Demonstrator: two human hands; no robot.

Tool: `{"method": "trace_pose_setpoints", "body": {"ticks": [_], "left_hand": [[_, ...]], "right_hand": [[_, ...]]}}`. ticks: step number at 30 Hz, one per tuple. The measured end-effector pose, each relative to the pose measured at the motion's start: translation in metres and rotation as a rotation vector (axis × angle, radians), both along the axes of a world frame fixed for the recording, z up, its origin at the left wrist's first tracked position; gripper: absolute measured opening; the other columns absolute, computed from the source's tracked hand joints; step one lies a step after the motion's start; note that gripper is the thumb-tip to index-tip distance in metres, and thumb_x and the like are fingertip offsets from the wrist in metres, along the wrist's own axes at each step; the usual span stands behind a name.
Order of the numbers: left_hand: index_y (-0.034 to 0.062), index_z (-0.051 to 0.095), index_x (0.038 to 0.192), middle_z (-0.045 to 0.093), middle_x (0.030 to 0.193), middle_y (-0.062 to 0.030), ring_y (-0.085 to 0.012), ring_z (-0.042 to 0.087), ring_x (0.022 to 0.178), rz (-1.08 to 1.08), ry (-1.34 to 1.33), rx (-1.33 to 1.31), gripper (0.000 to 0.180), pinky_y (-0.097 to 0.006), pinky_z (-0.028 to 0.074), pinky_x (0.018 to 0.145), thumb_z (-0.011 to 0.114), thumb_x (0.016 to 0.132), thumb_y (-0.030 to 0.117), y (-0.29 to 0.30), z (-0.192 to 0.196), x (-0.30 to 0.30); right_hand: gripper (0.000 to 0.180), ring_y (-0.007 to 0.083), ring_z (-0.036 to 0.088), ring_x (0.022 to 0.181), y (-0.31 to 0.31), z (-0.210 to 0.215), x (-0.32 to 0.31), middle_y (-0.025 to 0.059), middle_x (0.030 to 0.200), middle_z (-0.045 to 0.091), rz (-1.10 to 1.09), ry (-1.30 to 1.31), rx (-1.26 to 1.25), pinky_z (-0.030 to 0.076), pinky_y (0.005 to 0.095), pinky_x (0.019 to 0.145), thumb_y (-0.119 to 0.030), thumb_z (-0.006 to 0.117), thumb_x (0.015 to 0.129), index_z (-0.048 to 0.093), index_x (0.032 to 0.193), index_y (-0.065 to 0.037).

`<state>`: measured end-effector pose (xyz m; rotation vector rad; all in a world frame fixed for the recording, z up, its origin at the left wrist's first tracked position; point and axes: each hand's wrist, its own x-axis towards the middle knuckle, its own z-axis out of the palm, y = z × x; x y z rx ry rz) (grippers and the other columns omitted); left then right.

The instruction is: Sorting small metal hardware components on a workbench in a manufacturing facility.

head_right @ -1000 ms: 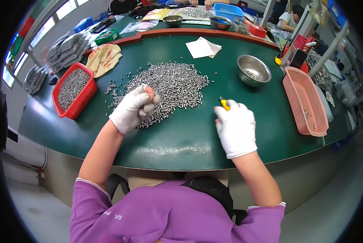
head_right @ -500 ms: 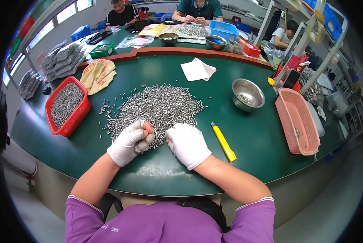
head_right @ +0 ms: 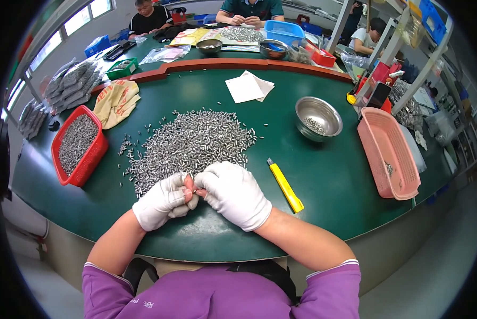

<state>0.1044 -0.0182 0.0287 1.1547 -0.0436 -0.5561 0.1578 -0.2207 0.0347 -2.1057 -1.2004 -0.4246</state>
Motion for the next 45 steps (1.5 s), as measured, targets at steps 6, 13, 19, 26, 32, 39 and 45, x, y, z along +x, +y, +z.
{"method": "trace_pose_setpoints", "body": {"ticks": [6,13,19,26,32,39,45], "left_hand": [[0.0108,0.055,0.098,0.06,0.082,-0.0027,-0.0041,0.04,0.054,-0.004,0.042,-0.035,0.011,-0.019,0.029,0.047,0.06,0.097,0.02,0.0,-0.003,0.001],[0.008,0.057,0.104,0.063,0.084,-0.0041,-0.0055,0.035,0.051,0.007,0.069,-0.3,0.018,-0.021,0.03,0.049,0.059,0.097,0.024,0.005,-0.013,0.003],[0.0076,0.057,0.106,0.063,0.083,-0.004,-0.0058,0.034,0.051,0.002,0.015,-0.315,0.02,-0.021,0.03,0.049,0.058,0.097,0.026,0.004,-0.01,0.004],[0.0079,0.057,0.106,0.062,0.082,-0.0037,-0.0055,0.033,0.05,0.039,0.043,-0.295,0.02,-0.021,0.029,0.049,0.057,0.098,0.026,0.005,-0.012,0.002],[0.0095,0.056,0.104,0.056,0.079,-0.0016,-0.0043,0.033,0.051,0.049,0.04,-0.261,0.018,-0.02,0.028,0.048,0.059,0.097,0.025,0.002,-0.007,0.004],[0.0094,0.052,0.105,0.061,0.086,-0.0015,-0.0037,0.035,0.052,0.023,-0.001,-0.266,0.022,-0.02,0.028,0.048,0.061,0.096,0.027,0.003,-0.007,0.006],[0.0088,0.053,0.107,0.061,0.085,-0.0014,-0.0036,0.036,0.052,0.035,-0.014,-0.246,0.022,-0.019,0.028,0.048,0.061,0.096,0.027,0.003,-0.008,0.005]], "right_hand": [[0.018,0.0273,0.063,0.076,0.002,-0.004,0.0,0.0063,0.083,0.064,0.011,-0.036,0.047,0.051,0.0376,0.066,-0.013,0.074,0.074,0.066,0.089,-0.012],[0.019,0.0269,0.064,0.076,0.002,-0.005,0.002,0.0046,0.087,0.066,0.083,-0.019,0.064,0.052,0.0377,0.065,-0.017,0.07,0.079,0.067,0.096,-0.013],[0.017,0.0275,0.064,0.073,0.003,-0.003,0.0,0.0048,0.085,0.066,0.074,-0.057,0.133,0.052,0.038,0.063,-0.016,0.07,0.079,0.067,0.095,-0.013],[0.017,0.0271,0.064,0.074,0.004,-0.003,0.0,0.0045,0.085,0.066,0.058,-0.069,0.138,0.052,0.0376,0.064,-0.016,0.071,0.078,0.066,0.094,-0.013],[0.019,0.0261,0.063,0.075,0.001,-0.003,0.004,0.0037,0.084,0.065,0.026,-0.053,0.087,0.052,0.0372,0.067,-0.015,0.072,0.074,0.066,0.092,-0.013],[0.024,0.0266,0.062,0.075,0.001,-0.003,0.004,0.0055,0.085,0.065,0.003,-0.1,0.122,0.051,0.0365,0.065,-0.009,0.073,0.073,0.068,0.096,-0.012],[0.025,0.0254,0.063,0.076,0.004,-0.002,0.003,0.0034,0.085,0.065,0.023,-0.088,0.089,0.051,0.0366,0.065,-0.009,0.071,0.072,0.067,0.096,-0.013]]}}
